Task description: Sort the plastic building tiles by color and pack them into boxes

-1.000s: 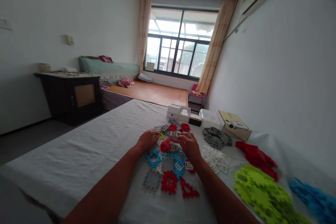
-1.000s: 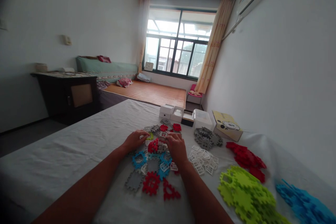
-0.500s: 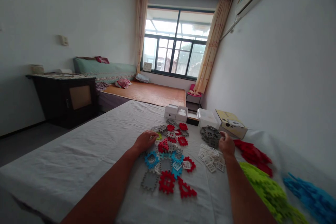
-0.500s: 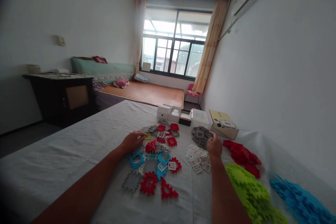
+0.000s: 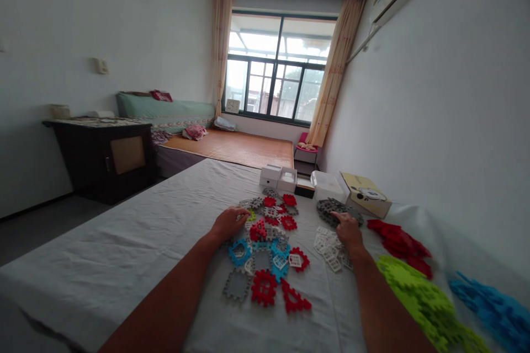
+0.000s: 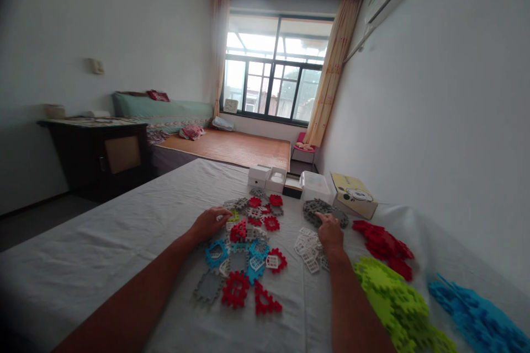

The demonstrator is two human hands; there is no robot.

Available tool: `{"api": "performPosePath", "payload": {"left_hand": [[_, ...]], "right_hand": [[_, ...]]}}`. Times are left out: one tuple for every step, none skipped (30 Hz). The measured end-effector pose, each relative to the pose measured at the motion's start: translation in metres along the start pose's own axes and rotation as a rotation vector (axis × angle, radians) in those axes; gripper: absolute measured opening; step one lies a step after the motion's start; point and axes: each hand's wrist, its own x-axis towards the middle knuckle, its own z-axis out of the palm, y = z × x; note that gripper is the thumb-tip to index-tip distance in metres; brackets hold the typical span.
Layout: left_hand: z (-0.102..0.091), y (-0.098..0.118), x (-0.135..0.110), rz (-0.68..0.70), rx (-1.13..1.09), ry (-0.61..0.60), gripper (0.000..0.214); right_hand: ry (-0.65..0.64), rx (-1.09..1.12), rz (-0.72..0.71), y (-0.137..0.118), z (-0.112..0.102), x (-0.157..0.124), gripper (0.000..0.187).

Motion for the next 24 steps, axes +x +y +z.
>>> {"api": "performPosePath", "payload": {"left_hand": [[-0.001,0.001,0.0,-0.002,0.002,0.001,0.027],[-0.002,0.001,0.0,-0.003,0.004,0.002,0.027],[-0.003,0.002,-0.001,-0.004,0.006,0.004,0.028],[-0.004,0.003,-0.001,-0.005,0.007,0.007,0.028],[-0.004,0.004,-0.001,-0.008,0.009,0.012,0.028],[-0.005,0.004,-0.002,-0.011,0.01,0.019,0.028],[-0.005,0.005,-0.002,-0.012,0.011,0.025,0.028],[-0.006,0.005,-0.002,-0.011,0.01,0.029,0.028],[-0.006,0.005,-0.002,-0.01,0.008,0.032,0.028],[-0.006,0.005,-0.002,-0.012,0.007,0.033,0.028],[-0.006,0.004,-0.002,-0.018,0.005,0.034,0.028],[-0.006,0.004,-0.002,-0.028,0.004,0.035,0.028],[-0.006,0.004,-0.002,-0.04,0.003,0.035,0.027],[-0.006,0.004,-0.003,-0.052,0.001,0.037,0.027],[-0.006,0.004,-0.003,-0.061,-0.002,0.038,0.027],[-0.006,0.004,-0.003,-0.068,-0.004,0.038,0.027],[-0.006,0.004,-0.003,-0.073,-0.006,0.038,0.026],[-0.007,0.004,-0.003,-0.077,-0.006,0.038,0.026],[-0.007,0.004,-0.003,-0.079,-0.004,0.042,0.026],[-0.007,0.003,-0.002,-0.079,-0.001,0.045,0.026],[-0.006,0.002,-0.002,-0.074,0.001,0.048,0.026],[-0.006,0.002,-0.002,-0.068,0.003,0.049,0.026],[-0.005,0.001,-0.002,-0.06,0.004,0.048,0.026],[-0.005,0.0,-0.002,-0.054,0.004,0.046,0.026]], "right_hand": [[0.011,-0.008,-0.004,0.0,0.0,0.0,0.053],[0.021,-0.015,-0.008,0.0,0.0,0.0,0.053],[0.031,-0.021,-0.012,-0.001,0.001,0.0,0.053],[0.041,-0.027,-0.014,-0.001,0.001,0.0,0.053],[0.051,-0.031,-0.016,-0.001,0.001,-0.001,0.053],[0.061,-0.035,-0.016,-0.002,0.002,-0.001,0.053],[0.071,-0.038,-0.015,-0.003,0.002,-0.001,0.052],[0.08,-0.041,-0.011,-0.003,0.002,-0.002,0.051],[0.088,-0.041,-0.008,-0.004,0.001,-0.003,0.049],[0.094,-0.04,-0.006,-0.005,0.001,-0.004,0.048],[0.098,-0.036,-0.008,-0.005,0.0,-0.005,0.047],[0.1,-0.029,-0.014,-0.006,-0.002,-0.006,0.046],[0.101,-0.021,-0.024,-0.007,-0.003,-0.006,0.045],[0.102,-0.01,-0.037,-0.009,-0.005,-0.007,0.044],[0.102,0.002,-0.051,-0.012,-0.007,-0.007,0.043],[0.101,0.016,-0.067,-0.017,-0.009,-0.007,0.042],[0.098,0.033,-0.085,-0.023,-0.01,-0.007,0.041],[0.091,0.054,-0.109,-0.033,-0.012,-0.007,0.039],[0.077,0.077,-0.137,-0.044,-0.013,-0.008,0.037],[0.058,0.1,-0.17,-0.058,-0.013,-0.01,0.035],[0.02,0.132,-0.217,-0.073,-0.013,-0.013,0.033],[-0.042,0.18,-0.28,-0.089,-0.013,-0.018,0.031],[-0.121,0.234,-0.355,-0.105,-0.013,-0.024,0.031],[-0.206,0.289,-0.429,-0.12,-0.013,-0.03,0.03]]}}
